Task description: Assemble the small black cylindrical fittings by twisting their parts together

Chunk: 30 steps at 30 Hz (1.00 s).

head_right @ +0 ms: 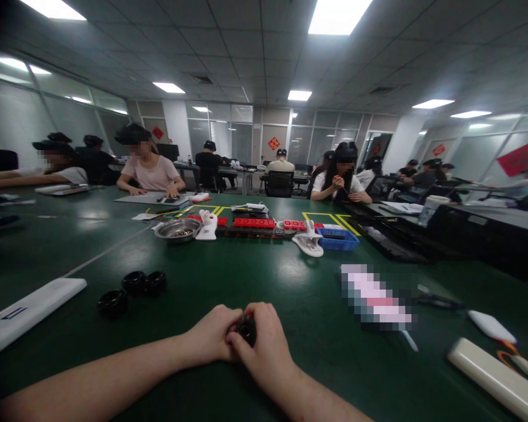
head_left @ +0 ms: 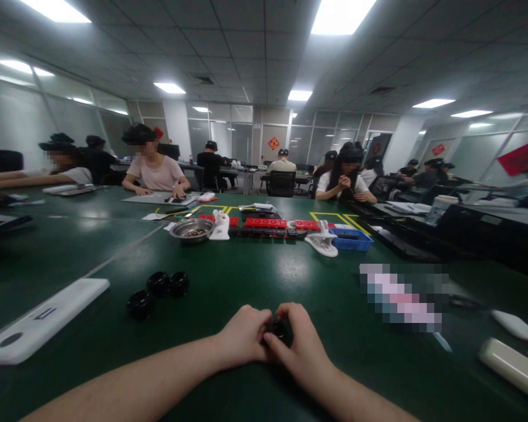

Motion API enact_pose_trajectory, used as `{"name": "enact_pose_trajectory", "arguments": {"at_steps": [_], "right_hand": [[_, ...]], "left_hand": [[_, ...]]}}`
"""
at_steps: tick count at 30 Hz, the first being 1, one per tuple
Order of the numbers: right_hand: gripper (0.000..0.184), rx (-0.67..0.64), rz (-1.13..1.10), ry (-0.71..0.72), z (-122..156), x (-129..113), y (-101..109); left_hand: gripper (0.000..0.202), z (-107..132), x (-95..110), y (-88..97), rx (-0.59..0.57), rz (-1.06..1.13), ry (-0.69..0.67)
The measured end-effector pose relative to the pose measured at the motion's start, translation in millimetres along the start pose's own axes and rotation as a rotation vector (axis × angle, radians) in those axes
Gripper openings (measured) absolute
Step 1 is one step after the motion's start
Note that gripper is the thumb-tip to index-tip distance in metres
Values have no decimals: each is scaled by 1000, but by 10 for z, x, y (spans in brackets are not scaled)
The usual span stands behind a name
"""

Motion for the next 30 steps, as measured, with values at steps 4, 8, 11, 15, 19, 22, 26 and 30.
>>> {"name": "enact_pose_trajectory", "arguments": {"at_steps": [4, 8, 11, 15, 19, 22, 26, 30], "right_hand": [[33, -74, -102, 100, 17, -47, 9], [39, -61, -90, 114, 24, -67, 50], [28, -39, -21, 40, 16, -44, 31], [24, -96, -63, 34, 13, -29, -1], [46, -136, -169, 142, 22, -35, 23], [43, -58, -108, 125, 21, 6, 31], [26, -2, -47, 56, 10, 51, 2], [26, -46, -138, 150, 9, 9, 15]], "left_hand": [[28, 0, 20, 12, -25, 35, 16], [28, 9, 24, 17, -25, 36, 10], [28, 15, 13, 12, -5, -7, 8], [28, 19, 26, 12, -15, 29, 12], [29, 14, 33, 16, -33, 85, 7], [32, 8, 16, 17, -33, 39, 31], [35, 6, 18, 23, -21, -33, 47], [38, 11, 24, 22, -38, 18, 44]]}}
Point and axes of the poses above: each hand's wrist, its own z-axis away from the middle knuckle, its own y-axis out of the back of the hand, x = y × z, the point moved 4 cm from there along -z, towards the middle knuckle, and after that the axes turned 7 degrees about z, right-handed, at the moved point
